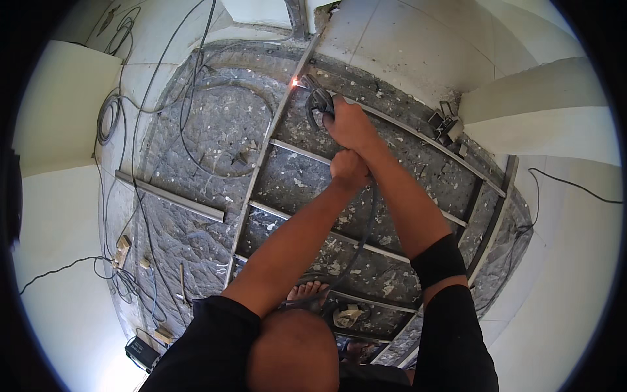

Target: Welding sections of a large metal frame on the floor using an electrode holder.

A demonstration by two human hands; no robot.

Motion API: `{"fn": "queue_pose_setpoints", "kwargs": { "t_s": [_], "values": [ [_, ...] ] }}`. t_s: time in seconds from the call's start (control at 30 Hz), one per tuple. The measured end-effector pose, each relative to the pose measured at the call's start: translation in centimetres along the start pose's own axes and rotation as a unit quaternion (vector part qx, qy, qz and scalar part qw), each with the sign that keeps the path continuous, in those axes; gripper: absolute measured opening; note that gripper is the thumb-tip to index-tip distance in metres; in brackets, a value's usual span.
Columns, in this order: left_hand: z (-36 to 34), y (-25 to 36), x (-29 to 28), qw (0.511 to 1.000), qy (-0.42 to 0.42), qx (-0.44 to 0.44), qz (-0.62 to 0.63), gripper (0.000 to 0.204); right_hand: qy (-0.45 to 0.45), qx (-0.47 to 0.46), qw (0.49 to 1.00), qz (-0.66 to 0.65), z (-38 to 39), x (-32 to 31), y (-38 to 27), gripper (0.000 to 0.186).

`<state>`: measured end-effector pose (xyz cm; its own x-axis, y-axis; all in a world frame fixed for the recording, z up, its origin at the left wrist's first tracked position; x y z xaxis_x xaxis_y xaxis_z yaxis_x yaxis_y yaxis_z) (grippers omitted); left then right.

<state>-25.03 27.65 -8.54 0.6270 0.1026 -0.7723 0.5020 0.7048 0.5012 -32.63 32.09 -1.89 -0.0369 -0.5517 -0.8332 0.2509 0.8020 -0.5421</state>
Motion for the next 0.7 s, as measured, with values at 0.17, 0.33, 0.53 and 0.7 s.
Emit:
{"fn": "queue_pose_setpoints", "kwargs": {
  "t_s": [0.17,0.33,0.53,0.7],
  "values": [
    [0.13,-0.04,-0.02,1.000,0.002,0.007,-0.008,0.044,-0.011,0.001,1.000,0.005,-0.07,0.13,-0.46,0.033],
    [-0.07,0.02,-0.09,1.000,0.008,0.004,-0.011,0.041,-0.014,-0.007,1.000,-0.008,-0.26,0.17,-0.31,0.034],
    [0.23,-0.11,-0.28,1.000,0.011,0.000,0.005,0.041,-0.022,-0.009,1.000,0.001,-0.25,0.39,-0.51,0.034],
    [-0.09,-0.04,-0.31,1.000,-0.009,-0.013,-0.002,0.042,-0.010,-0.006,1.000,-0.010,-0.19,0.06,-0.48,0.036]
  ]
}}
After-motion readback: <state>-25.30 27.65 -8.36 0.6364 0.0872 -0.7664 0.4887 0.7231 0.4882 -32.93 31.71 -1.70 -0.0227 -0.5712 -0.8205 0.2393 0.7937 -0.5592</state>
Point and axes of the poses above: each hand's wrist, its own z-axis away from the middle knuckle, its own x-axis out of the palm, y = z × x, the point moved 7 cm from there along -z, towards the middle knuckle, and after that the axes turned 6 degrees about z, right-handed, at the moved point
